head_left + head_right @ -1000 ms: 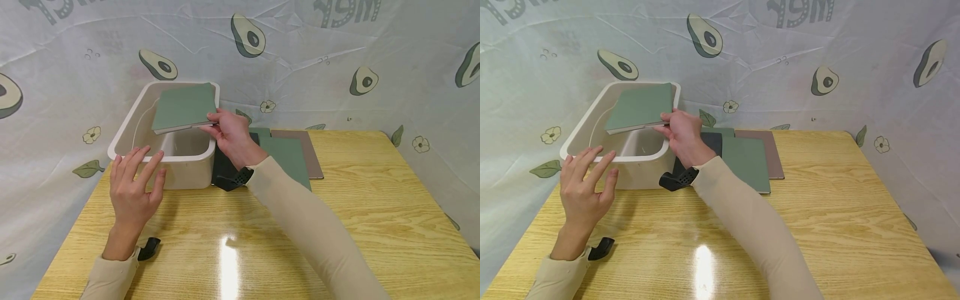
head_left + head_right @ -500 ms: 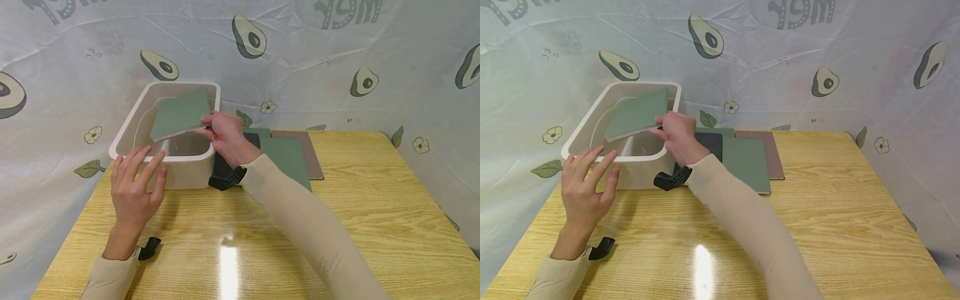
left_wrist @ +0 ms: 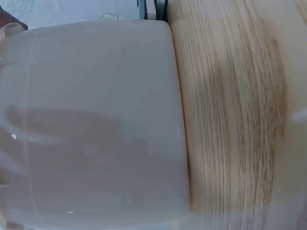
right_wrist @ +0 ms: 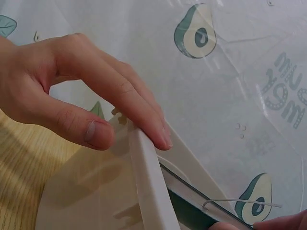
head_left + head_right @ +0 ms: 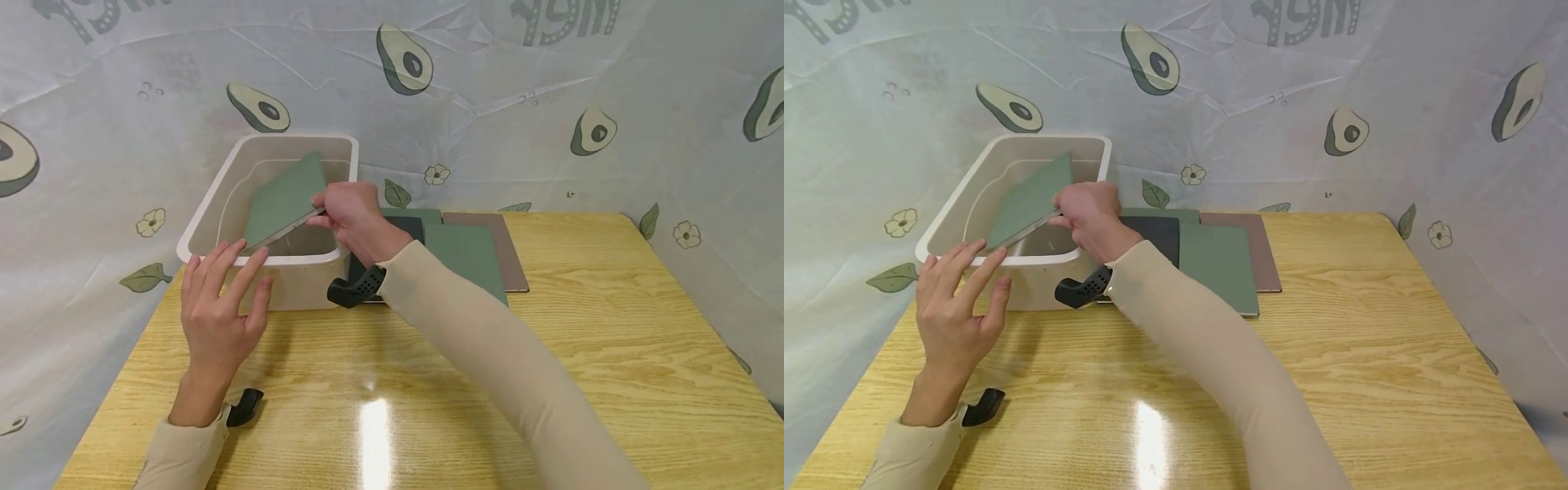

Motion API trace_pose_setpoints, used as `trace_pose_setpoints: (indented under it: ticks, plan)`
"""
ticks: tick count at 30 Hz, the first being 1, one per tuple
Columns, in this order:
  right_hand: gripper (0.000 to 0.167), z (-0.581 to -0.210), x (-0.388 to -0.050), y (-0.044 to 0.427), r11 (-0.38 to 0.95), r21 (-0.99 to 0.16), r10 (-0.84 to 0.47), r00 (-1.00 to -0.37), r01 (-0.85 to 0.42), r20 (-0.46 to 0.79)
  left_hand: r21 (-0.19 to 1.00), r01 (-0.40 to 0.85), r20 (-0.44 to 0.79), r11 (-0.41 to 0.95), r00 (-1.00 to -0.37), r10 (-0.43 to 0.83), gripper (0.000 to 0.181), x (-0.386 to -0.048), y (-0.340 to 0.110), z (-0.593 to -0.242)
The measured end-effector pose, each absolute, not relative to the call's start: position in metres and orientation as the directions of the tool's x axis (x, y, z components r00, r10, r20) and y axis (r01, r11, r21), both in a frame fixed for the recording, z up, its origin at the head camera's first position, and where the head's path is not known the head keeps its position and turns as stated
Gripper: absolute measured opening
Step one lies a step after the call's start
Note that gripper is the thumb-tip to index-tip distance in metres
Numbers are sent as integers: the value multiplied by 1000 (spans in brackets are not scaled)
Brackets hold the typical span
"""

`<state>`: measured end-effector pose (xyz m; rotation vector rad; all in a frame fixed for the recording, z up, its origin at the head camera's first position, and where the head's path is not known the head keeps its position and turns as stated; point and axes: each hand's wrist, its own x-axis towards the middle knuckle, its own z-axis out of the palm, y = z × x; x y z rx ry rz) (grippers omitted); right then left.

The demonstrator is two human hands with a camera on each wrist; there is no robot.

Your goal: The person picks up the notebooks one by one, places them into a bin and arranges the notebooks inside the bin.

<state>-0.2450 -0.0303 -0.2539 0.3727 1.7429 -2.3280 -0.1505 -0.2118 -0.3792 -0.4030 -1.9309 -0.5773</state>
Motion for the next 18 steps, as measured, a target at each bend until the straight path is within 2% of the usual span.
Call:
trace_pose_setpoints:
  ticks: [3, 8, 18]
  plan:
    - [31, -254, -245, -32, -244, -916, -14, -946, 319, -325, 215, 517, 910, 828, -415, 23, 35, -150, -212, -380]
    - [31, -252, -246, -35, -221, -922, -9, -946, 317, -323, 216, 521, 911, 826, -413, 22, 34, -151, -212, -380]
    - [20, -253, -247, -40, -158, -938, 5, -949, 310, -314, 213, 514, 906, 831, -422, 29, 35, -150, -213, -381]
